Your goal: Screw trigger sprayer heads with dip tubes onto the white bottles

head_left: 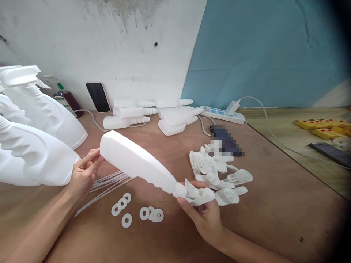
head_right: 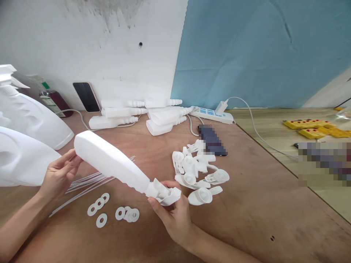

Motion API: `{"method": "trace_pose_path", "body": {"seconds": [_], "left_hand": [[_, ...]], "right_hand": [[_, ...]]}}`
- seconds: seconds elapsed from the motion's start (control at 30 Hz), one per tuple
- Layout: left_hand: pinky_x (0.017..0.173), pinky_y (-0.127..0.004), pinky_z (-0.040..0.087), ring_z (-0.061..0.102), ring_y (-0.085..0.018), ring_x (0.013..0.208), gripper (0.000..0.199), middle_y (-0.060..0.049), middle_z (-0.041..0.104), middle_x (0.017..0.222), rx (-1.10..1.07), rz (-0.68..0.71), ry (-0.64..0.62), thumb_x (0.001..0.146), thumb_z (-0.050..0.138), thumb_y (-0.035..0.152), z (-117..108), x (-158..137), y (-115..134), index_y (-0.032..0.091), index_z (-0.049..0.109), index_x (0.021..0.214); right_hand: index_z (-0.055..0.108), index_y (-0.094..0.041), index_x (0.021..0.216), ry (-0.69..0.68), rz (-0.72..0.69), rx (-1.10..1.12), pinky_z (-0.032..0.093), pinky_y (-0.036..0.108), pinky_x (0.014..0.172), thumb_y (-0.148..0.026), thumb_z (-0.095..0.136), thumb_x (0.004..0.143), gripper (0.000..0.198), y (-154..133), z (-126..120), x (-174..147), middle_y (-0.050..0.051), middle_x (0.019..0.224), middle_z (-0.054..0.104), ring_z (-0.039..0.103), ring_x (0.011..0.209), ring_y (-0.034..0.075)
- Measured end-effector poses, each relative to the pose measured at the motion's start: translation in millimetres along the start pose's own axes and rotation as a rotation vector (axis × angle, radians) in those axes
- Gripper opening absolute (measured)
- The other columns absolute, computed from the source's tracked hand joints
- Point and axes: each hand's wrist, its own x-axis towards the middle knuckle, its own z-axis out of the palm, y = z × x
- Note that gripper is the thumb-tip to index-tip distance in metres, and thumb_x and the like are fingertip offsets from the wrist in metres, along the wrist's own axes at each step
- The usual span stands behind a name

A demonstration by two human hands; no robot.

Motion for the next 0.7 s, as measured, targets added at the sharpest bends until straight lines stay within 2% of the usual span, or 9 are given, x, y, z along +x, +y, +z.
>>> {"method": "trace_pose_path", "body": {"seconds": [0.13,0.2,0.3,0.43,0.6,0.7], "left_hand": [[0.090,-0.028,0.044,0.055,-0.018,0.097,0.013,-0.001,0.066,0.093,-0.120,-0.021,-0.090,0.072,0.063,0.024,7,-3,6,0.020,0.068,0.083],[0.087,-0.029,0.046,0.056,-0.019,0.097,0.013,-0.002,0.065,0.089,-0.216,-0.045,-0.096,0.075,0.059,0.027,9,-4,8,0.018,0.065,0.081],[0.077,-0.030,0.049,0.058,-0.020,0.084,0.021,-0.002,0.062,0.073,-0.278,-0.113,-0.064,0.076,0.056,0.038,8,-7,10,0.018,0.061,0.073],[0.062,-0.028,0.048,0.057,-0.019,0.067,0.036,0.002,0.052,0.055,-0.246,-0.178,-0.104,0.070,0.057,0.055,3,-8,10,0.020,0.052,0.063],[0.058,-0.025,0.046,0.058,-0.022,0.081,0.031,-0.001,0.062,0.075,-0.187,-0.193,-0.103,0.064,0.064,0.046,2,-8,13,0.021,0.059,0.080],[0.062,-0.025,0.047,0.056,-0.023,0.090,0.027,-0.003,0.065,0.089,-0.139,-0.185,-0.065,0.065,0.063,0.036,2,-6,14,0.019,0.063,0.085]], "right_hand": [[0.046,-0.022,0.098,-0.004,-0.020,-0.016,0.052,0.025,0.054,-0.025,0.061,0.076,0.027,0,0,-1,0.004,0.088,0.066,0.064,0.079,0.019],[0.046,-0.023,0.099,-0.017,-0.034,-0.018,0.052,0.025,0.055,-0.024,0.062,0.076,0.027,-1,0,-1,0.004,0.089,0.066,0.064,0.079,0.019],[0.046,-0.023,0.100,-0.026,-0.057,-0.011,0.053,0.025,0.056,-0.022,0.062,0.076,0.028,-2,0,-1,0.004,0.090,0.066,0.065,0.080,0.019],[0.047,-0.023,0.099,-0.036,-0.095,-0.013,0.054,0.026,0.058,-0.021,0.061,0.076,0.028,-5,0,0,0.005,0.090,0.067,0.065,0.082,0.020],[0.047,-0.022,0.100,-0.021,-0.113,-0.028,0.055,0.025,0.060,-0.019,0.062,0.075,0.030,-3,-1,0,0.006,0.093,0.066,0.065,0.083,0.020],[0.047,-0.023,0.100,-0.015,-0.098,-0.031,0.054,0.024,0.059,-0.019,0.062,0.075,0.029,-1,-1,-1,0.005,0.092,0.066,0.065,0.084,0.020]]}}
